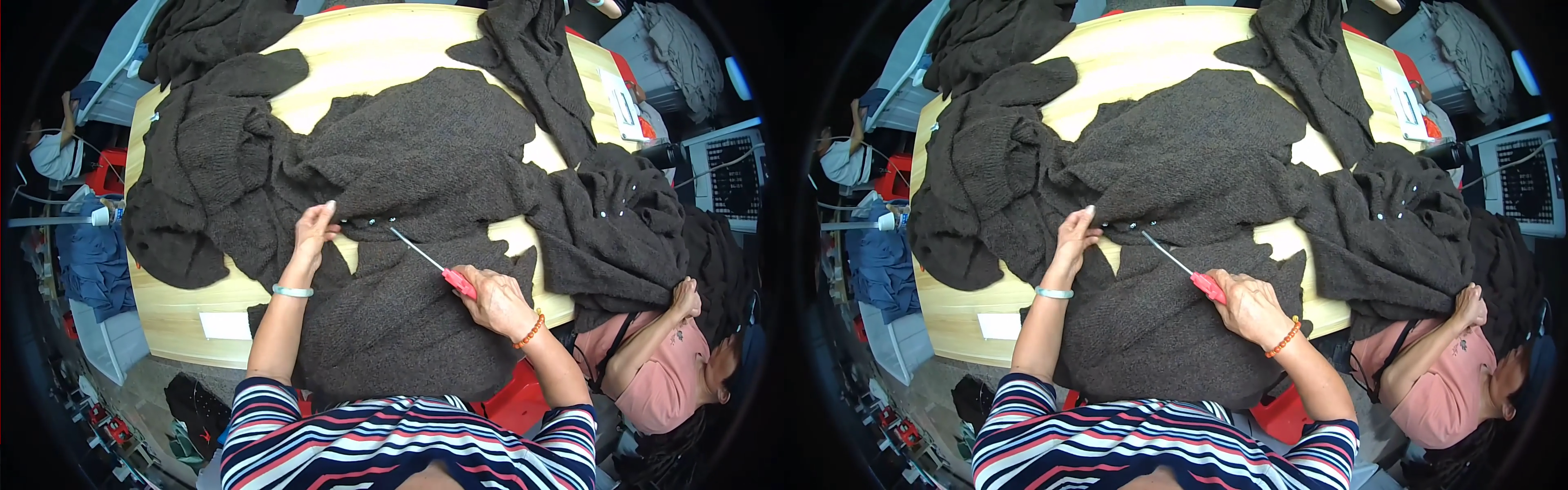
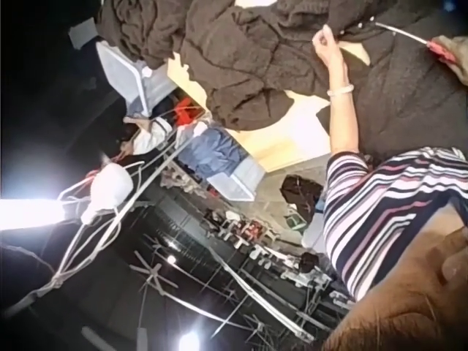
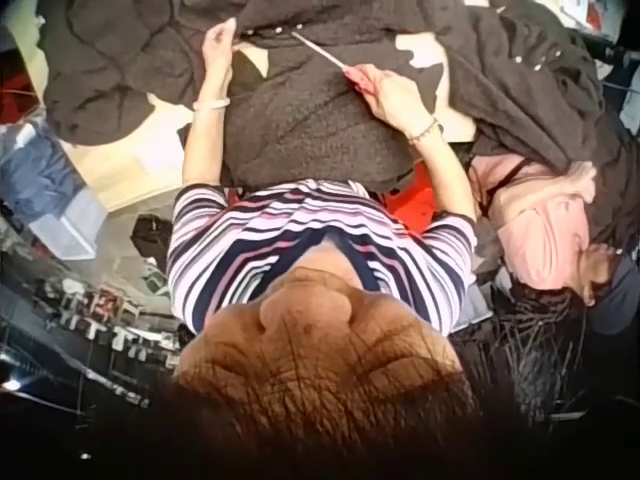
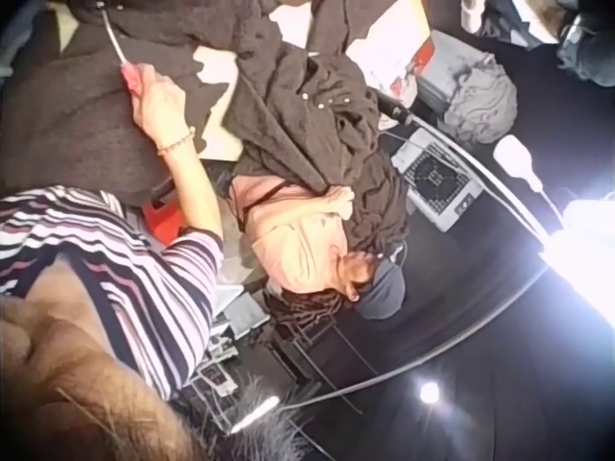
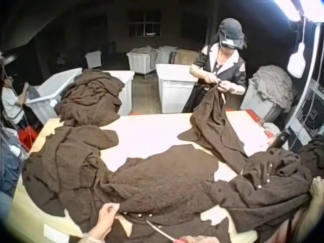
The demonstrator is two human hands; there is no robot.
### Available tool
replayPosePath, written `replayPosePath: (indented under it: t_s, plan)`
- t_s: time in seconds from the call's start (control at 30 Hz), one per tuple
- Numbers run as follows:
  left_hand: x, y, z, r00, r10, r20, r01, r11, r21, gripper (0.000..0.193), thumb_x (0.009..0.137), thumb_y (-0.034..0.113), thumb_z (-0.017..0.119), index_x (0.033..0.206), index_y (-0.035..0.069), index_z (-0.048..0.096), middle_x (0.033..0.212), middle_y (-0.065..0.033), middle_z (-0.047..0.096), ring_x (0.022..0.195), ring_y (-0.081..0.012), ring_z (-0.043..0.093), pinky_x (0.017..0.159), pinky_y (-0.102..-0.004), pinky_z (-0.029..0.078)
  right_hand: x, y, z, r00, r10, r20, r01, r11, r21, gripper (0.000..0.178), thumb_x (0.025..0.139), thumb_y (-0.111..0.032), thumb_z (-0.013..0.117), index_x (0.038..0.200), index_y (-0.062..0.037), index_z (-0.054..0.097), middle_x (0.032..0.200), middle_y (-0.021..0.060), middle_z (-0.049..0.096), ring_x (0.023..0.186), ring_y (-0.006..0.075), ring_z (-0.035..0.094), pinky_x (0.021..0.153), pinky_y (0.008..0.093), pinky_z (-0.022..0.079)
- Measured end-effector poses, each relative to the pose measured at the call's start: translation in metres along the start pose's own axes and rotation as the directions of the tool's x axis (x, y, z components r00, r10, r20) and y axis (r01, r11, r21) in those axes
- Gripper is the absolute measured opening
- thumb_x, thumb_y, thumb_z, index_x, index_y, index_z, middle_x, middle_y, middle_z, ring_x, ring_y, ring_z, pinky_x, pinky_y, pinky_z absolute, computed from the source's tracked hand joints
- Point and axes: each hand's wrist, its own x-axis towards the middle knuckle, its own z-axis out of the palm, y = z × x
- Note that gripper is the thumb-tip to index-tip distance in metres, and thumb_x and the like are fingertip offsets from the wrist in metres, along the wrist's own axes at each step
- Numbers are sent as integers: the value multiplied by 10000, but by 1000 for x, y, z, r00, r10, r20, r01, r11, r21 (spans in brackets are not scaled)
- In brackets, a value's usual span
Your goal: Trimming loose threads and excess fabric from a brown knitted sweater using scissors.
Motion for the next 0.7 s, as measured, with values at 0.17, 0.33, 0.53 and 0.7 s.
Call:
replayPosePath:
  t_s: [0.17, 0.33, 0.53, 0.7]
  plan:
    - [-11, 8, 10, 954, 83, 287, 13, 947, -320, 179, 876, 109, 697, 1035, 95, 618, 980, -17, 654, 850, -114, 614, 781, -253, 499, -2, -5, -9, 999, 11, -36, -10, 999, 30, 297, 859, -154, 641, 1137, -77, 571, 864, 177, 659, 837, 357, 652, 736, 434, 513]
    - [-17, 10, 26, 958, 126, 256, -7, 907, -420, 381, 847, -17, 675, 1189, 23, 511, 1071, -118, 657, 931, -170, 633, 868, -280, 505, 0, -10, -9, 999, -6, -39, 7, 1000, 24, 303, 855, -152, 643, 1141, -77, 571, 867, 175, 660, 837, 359, 650, 734, 433, 514]
    - [-26, -13, 29, 947, -138, 291, 268, 837, -477, 366, 867, 12, 662, 1197, 56, 509, 1057, -105, 658, 925, -193, 640, 826, -348, 527, 0, -12, -5, 1000, -20, -23, 21, 999, 39, 276, 854, -140, 641, 1115, -72, 584, 872, 176, 660, 838, 358, 650, 731, 429, 516]
    - [-41, -12, 24, 796, -217, 565, 537, 686, -492, 101, 887, 86, 670, 986, 76, 651, 952, -51, 684, 863, -169, 633, 746, -336, 507, 0, -13, -4, 999, -42, -32, 43, 999, 30, 272, 857, -143, 640, 1113, -71, 584, 864, 184, 658, 838, 357, 650, 731, 433, 515]
